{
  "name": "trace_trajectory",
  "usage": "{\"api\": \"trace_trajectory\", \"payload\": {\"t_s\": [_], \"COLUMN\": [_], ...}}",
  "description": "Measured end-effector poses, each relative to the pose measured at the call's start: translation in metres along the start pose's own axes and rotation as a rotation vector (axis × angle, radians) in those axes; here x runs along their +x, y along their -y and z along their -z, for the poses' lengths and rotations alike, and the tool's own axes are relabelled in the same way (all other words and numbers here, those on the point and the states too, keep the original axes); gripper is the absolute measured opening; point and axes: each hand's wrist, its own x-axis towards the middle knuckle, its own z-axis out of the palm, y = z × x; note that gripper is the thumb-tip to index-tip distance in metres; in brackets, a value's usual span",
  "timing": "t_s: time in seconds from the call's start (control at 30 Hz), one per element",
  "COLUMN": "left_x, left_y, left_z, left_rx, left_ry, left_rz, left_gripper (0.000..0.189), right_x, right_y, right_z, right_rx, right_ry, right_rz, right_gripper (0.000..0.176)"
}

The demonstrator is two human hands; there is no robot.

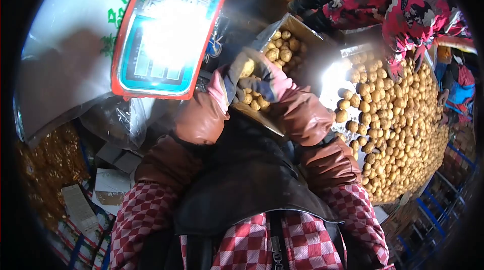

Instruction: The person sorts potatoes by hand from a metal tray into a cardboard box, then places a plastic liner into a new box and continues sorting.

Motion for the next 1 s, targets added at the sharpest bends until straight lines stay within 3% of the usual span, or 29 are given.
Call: {"api": "trace_trajectory", "payload": {"t_s": [0.07, 0.13, 0.27, 0.3, 0.33, 0.4, 0.47, 0.5, 0.57, 0.6, 0.63, 0.67, 0.7, 0.73, 0.87, 0.9, 0.93, 1.0], "left_x": [-0.021, -0.039, -0.024, -0.009, 0.009, 0.046, 0.085, 0.084, 0.090, 0.098, 0.099, 0.101, 0.106, 0.108, 0.134, 0.134, 0.135, 0.141], "left_y": [0.000, 0.003, 0.011, 0.016, 0.024, 0.043, 0.114, 0.125, 0.138, 0.149, 0.155, 0.161, 0.158, 0.154, 0.189, 0.182, 0.175, 0.163], "left_z": [0.017, 0.030, 0.009, -0.001, -0.008, -0.013, 0.021, 0.031, 0.043, 0.046, 0.036, 0.023, 0.004, -0.012, 0.001, -0.005, -0.008, -0.009], "left_rx": [-0.026, -0.019, 0.026, 0.057, 0.093, 0.132, -0.158, -0.144, 1.393, 1.272, 1.295, 1.316, 1.345, 1.460, 1.536, 1.558, 1.571, 1.681], "left_ry": [0.149, 0.252, 0.379, 0.395, 0.389, 0.269, -0.261, -0.254, -0.218, -0.022, 0.048, 0.116, 0.136, 0.144, 0.151, 0.118, 0.129, 0.146], "left_rz": [0.296, 0.506, 0.676, 0.695, 0.711, 0.754, 0.435, 0.442, -0.081, 0.126, 0.196, 0.266, 0.424, 0.532, 0.477, 0.476, 0.472, 0.378], "left_gripper": [0.036, 0.035, 0.032, 0.031, 0.031, 0.030, 0.046, 0.046, 0.070, 0.089, 0.090, 0.092, 0.096, 0.088, 0.062, 0.055, 0.055, 0.050], "right_x": [-0.007, -0.021, -0.057, -0.064, -0.074, -0.099, -0.143, -0.164, -0.219, -0.243, -0.279, -0.318, -0.330, -0.337, -0.359, -0.365, -0.362, -0.337], "right_y": [-0.012, -0.018, -0.035, -0.024, -0.028, -0.037, -0.029, -0.014, -0.029, -0.031, -0.028, -0.076, -0.047, -0.024, -0.030, -0.045, -0.037, -0.025], "right_z": [0.004, -0.003, -0.005, -0.002, -0.002, 0.001, 0.024, 0.038, 0.069, 0.068, 0.075, 0.096, 0.098, 0.100, 0.081, 0.066, 0.052, 0.030], "right_rx": [0.451, 0.433, 0.480, 0.762, 0.771, 0.837, 0.827, 0.693, 0.399, 0.677, 0.833, 1.042, 1.028, 1.133, 0.919, 1.050, 0.871, 0.992], "right_ry": [0.019, -0.038, -0.206, -0.229, -0.243, -0.370, -0.359, -0.384, -0.383, -0.617, -0.882, -0.605, -0.848, -1.114, -0.876, -0.812, -0.780, -0.625], "right_rz": [-0.199, -0.156, -0.106, -0.198, -0.193, -0.076, -0.215, -0.277, -0.239, -0.251, -0.445, 0.001, -0.088, -0.197, 0.004, -0.035, -0.255, -0.376], "right_gripper": [0.068, 0.062, 0.055, 0.054, 0.054, 0.051, 0.056, 0.058, 0.062, 0.059, 0.055, 0.055, 0.055, 0.047, 0.039, 0.054, 0.050, 0.036]}}
